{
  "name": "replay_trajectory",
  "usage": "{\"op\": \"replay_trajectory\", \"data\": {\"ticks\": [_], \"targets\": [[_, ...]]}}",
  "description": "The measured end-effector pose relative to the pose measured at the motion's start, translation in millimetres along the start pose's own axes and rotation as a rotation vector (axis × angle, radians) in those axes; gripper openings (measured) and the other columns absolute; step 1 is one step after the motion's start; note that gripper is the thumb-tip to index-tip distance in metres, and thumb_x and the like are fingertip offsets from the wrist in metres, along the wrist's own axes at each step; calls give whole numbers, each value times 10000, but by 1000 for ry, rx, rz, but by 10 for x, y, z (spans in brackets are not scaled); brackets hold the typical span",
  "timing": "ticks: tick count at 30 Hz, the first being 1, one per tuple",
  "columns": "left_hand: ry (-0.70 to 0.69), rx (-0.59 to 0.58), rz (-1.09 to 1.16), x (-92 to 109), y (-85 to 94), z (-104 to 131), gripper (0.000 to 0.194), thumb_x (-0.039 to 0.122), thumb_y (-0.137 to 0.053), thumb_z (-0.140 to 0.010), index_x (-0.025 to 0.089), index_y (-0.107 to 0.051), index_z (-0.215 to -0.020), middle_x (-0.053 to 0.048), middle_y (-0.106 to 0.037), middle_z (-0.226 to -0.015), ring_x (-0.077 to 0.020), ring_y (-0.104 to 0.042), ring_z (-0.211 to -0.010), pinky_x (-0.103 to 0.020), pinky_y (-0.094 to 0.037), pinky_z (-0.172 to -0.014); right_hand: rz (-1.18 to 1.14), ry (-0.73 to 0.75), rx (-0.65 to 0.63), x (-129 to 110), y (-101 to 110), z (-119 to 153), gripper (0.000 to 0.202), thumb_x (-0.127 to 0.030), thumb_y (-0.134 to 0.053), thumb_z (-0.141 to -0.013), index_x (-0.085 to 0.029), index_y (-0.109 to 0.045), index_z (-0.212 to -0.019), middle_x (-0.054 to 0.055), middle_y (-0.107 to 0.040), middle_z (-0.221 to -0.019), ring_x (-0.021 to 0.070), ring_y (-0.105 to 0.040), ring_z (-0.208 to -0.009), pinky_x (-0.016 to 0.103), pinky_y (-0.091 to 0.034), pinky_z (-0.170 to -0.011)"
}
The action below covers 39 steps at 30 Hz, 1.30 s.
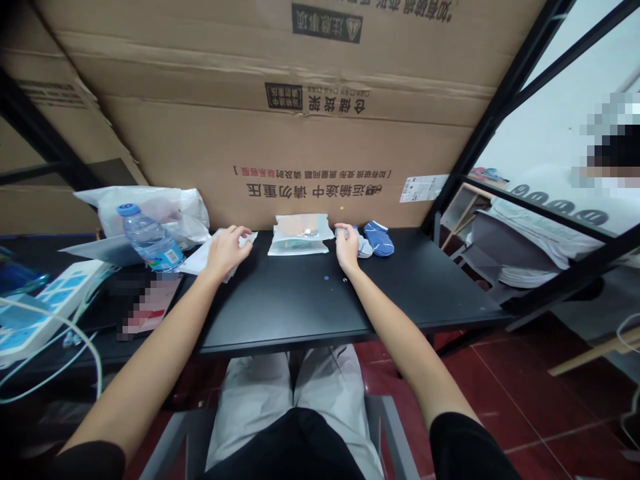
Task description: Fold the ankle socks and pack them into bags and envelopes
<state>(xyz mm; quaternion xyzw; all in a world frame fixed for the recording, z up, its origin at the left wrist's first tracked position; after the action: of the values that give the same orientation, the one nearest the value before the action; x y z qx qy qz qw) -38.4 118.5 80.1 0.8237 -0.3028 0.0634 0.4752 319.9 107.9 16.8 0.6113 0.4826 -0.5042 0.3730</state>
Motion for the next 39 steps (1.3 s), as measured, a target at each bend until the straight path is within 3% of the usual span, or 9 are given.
{"op": "replay_trajectory", "data": {"ticks": [5,16,19,22,27,29,34,36,39], "targets": [[173,-91,-10,-427,-144,37,272,435,-774,-790,223,-691,-939,-110,-712,-944,-308,-667,-954,-370,-477,-856,177,217,-19,-251,-195,253,198,-347,-576,-866,-224,-711,-943,-36,-428,-588,163,-370,-554,278,-322,-549],[210,-62,216,-374,-27,-9,241,386,-669,-802,227,-610,-630,-59,-651,-598,-259,-670,-753,-317,-437,-687,361,341,-325,-321,-716,524,212,-294,-585,-854,-219,-780,-888,-3,-634,-673,167,-512,-604,276,-425,-642],[206,-161,370,-197,-87,-18,242,404,-626,-833,215,-620,-682,-13,-598,-538,-201,-616,-589,-297,-449,-611,334,310,-381,-315,-834,563,243,-352,-585,-890,-208,-770,-957,6,-652,-699,162,-550,-598,264,-446,-591],[164,-385,540,161,-290,62,293,466,-638,-845,196,-657,-732,-5,-611,-544,-168,-600,-499,-285,-488,-545,148,139,-514,-225,-1047,631,389,-501,-589,-930,-193,-739,-1115,40,-713,-817,149,-589,-563,255,-465,-511],[48,-872,883,926,-738,440,353,495,-696,-894,156,-757,-970,-125,-797,-884,-232,-763,-760,-327,-588,-665,16,48,-622,-210,-1242,730,458,-636,-625,-931,-190,-728,-906,48,-708,-822,171,-636,-681,257,-510,-562],[-4,-792,862,1009,-765,417,316,454,-678,-910,157,-757,-978,-103,-781,-866,-214,-734,-721,-315,-556,-641,62,72,-585,-198,-1197,704,462,-629,-648,-923,-191,-705,-786,27,-667,-735,171,-609,-675,257,-496,-570],[-64,-145,553,819,-372,154,259,367,-594,-950,187,-744,-1059,-57,-732,-921,-207,-648,-807,-324,-498,-738,62,-3,-590,-70,-1143,695,512,-671,-647,-911,-203,-668,-704,19,-637,-660,173,-587,-587,285,-498,-545],[-94,-140,507,848,-362,160,264,396,-593,-972,200,-737,-1075,-67,-739,-1023,-236,-652,-944,-332,-490,-799,71,15,-615,-96,-1166,737,533,-673,-654,-917,-200,-661,-671,14,-622,-632,160,-558,-567,280,-487,-547],[-86,-256,529,891,-465,207,291,448,-569,-1007,206,-721,-955,-45,-732,-921,-230,-639,-869,-326,-467,-756,92,34,-676,-147,-1226,833,548,-669,-643,-942,-193,-700,-676,22,-647,-628,148,-536,-548,276,-467,-549]]}}
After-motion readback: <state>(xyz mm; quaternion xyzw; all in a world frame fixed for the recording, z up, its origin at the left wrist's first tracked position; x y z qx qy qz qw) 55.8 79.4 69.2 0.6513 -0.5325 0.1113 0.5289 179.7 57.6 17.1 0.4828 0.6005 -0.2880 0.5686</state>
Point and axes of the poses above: each hand's wrist, its own z-axis away from the middle knuckle, its own y-axis out of the back of the hand, x = y × z, the point moved 10 cm from there along -z, towards the middle knuckle
